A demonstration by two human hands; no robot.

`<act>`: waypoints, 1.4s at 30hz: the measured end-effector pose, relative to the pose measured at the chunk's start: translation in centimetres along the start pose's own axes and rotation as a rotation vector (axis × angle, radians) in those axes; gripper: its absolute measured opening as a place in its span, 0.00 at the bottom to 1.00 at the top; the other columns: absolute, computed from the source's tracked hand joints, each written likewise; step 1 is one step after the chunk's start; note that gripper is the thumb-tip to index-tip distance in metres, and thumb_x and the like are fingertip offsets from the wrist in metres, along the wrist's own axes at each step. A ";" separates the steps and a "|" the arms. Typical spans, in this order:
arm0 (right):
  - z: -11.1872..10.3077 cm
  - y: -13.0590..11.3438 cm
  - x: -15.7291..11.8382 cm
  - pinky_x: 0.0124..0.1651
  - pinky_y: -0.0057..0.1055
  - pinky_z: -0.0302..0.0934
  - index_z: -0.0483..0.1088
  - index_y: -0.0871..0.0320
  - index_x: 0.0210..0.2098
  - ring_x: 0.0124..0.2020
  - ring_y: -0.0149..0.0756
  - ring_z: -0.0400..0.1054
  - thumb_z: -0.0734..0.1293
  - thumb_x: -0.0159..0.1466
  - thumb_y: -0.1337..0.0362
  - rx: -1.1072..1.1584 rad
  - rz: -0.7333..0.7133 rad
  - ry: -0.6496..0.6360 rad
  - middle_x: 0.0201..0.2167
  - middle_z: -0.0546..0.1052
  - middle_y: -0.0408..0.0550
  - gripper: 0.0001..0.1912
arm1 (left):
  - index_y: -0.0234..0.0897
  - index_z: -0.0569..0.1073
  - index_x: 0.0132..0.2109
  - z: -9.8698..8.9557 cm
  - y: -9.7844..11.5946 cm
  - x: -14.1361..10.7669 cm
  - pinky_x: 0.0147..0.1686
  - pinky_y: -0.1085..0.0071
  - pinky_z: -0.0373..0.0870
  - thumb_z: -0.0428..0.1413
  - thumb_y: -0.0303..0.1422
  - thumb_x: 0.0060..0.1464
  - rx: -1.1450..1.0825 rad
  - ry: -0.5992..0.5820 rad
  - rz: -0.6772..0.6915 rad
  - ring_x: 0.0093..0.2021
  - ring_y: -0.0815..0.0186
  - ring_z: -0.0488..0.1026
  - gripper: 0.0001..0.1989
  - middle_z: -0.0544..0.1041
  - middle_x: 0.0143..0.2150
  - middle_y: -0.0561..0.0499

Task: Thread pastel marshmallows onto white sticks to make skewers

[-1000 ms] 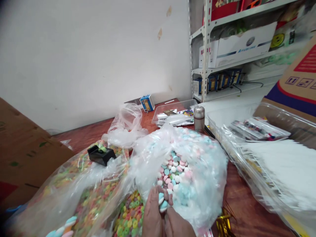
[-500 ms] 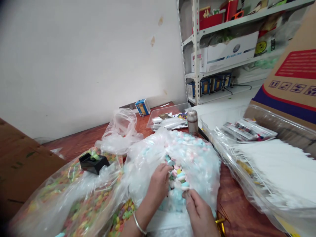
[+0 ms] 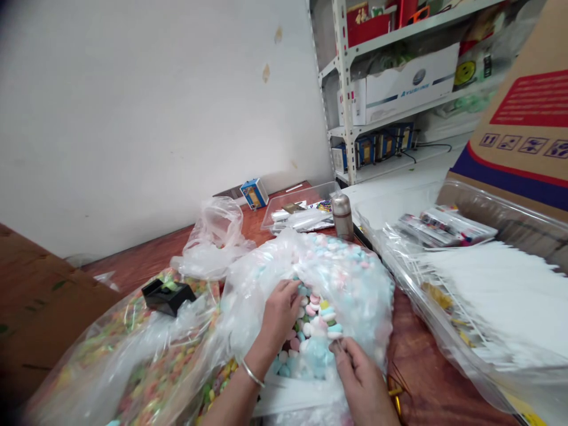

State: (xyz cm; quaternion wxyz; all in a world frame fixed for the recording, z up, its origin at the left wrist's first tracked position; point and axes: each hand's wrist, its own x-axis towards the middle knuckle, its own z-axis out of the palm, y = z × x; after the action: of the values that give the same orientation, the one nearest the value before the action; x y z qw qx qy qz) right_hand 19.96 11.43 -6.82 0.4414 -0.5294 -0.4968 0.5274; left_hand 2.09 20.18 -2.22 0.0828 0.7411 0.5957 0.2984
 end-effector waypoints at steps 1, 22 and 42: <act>0.1 0.0 0.0 0.29 0.25 0.53 0.66 0.55 0.29 0.27 0.33 0.59 0.59 0.64 0.46 0.004 0.001 0.005 0.22 0.64 0.38 0.20 | 0.42 0.74 0.46 0.1 0.0 0.2 0.46 0.66 0.69 0.53 0.23 0.55 0.009 -0.021 0.026 0.45 0.62 0.72 0.13 0.74 0.43 0.49; 0.2 0.1 -0.3 0.30 0.25 0.55 0.66 0.55 0.29 0.27 0.33 0.59 0.59 0.64 0.46 -0.005 -0.019 0.001 0.23 0.66 0.39 0.20 | 0.39 0.74 0.44 -0.5 0.6 -0.3 0.43 0.66 0.68 0.52 0.22 0.52 -0.096 -0.087 -0.023 0.40 0.61 0.72 0.14 0.75 0.38 0.50; 1.6 -4.4 0.0 0.44 0.31 0.64 0.69 0.58 0.42 0.38 0.39 0.71 0.66 0.61 0.52 0.050 -0.118 -0.267 0.37 0.77 0.47 0.16 | 0.35 0.74 0.34 -2.8 6.1 -8.8 0.36 0.71 0.72 0.69 0.31 0.37 -1.224 0.047 -0.676 0.32 0.64 0.77 0.16 0.80 0.31 0.49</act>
State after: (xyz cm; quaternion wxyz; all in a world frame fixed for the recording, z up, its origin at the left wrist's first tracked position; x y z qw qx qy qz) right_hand 18.08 11.83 -2.50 0.4146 -0.4133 -0.5681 0.5784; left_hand 4.62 9.69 -0.03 0.5609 0.3288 0.5199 0.5541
